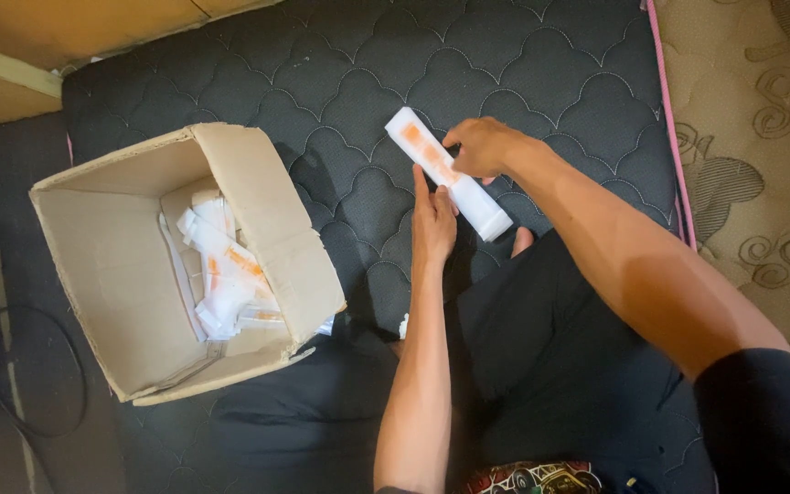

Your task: A person sits on the floor and inspects paper strips or bag components taken from a cardboard box.

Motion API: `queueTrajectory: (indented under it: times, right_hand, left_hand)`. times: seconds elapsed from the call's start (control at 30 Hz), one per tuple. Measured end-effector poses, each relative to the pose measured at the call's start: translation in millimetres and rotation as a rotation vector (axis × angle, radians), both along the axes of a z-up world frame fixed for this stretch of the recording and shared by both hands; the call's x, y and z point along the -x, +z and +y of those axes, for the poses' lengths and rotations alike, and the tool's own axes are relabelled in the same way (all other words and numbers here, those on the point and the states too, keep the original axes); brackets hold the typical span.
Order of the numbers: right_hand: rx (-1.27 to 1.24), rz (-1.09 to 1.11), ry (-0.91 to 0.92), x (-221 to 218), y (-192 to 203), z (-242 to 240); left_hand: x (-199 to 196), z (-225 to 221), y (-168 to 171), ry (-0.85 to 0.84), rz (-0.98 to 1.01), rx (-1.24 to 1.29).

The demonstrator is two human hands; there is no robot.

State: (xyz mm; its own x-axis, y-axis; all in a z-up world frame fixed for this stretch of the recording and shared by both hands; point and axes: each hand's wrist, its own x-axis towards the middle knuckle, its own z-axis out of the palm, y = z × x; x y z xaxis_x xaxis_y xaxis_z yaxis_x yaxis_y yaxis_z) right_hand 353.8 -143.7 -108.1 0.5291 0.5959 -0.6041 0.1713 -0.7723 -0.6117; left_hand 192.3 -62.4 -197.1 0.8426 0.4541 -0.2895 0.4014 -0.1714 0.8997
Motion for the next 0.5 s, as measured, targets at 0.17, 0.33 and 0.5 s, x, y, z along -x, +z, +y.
queueTrajectory:
  times: [0.17,0.33,0.5]
  right_hand:
    - [-0.058,-0.184,0.039,-7.3,-64.4,5.3]
    - [-0.089,-0.253,0.009,6.2,-67.7,14.8]
    - [0.03,-0.566,0.127,42.7,-76.9,24.0]
  left_hand:
    - [-1.6,-0.6,-19.0,0.012,0.01,-0.013]
    - [3.8,11.9,-43.8,0.065,-0.029,0.055]
    - [25.1,34.9,-4.2,0.388,-0.035,0.307]
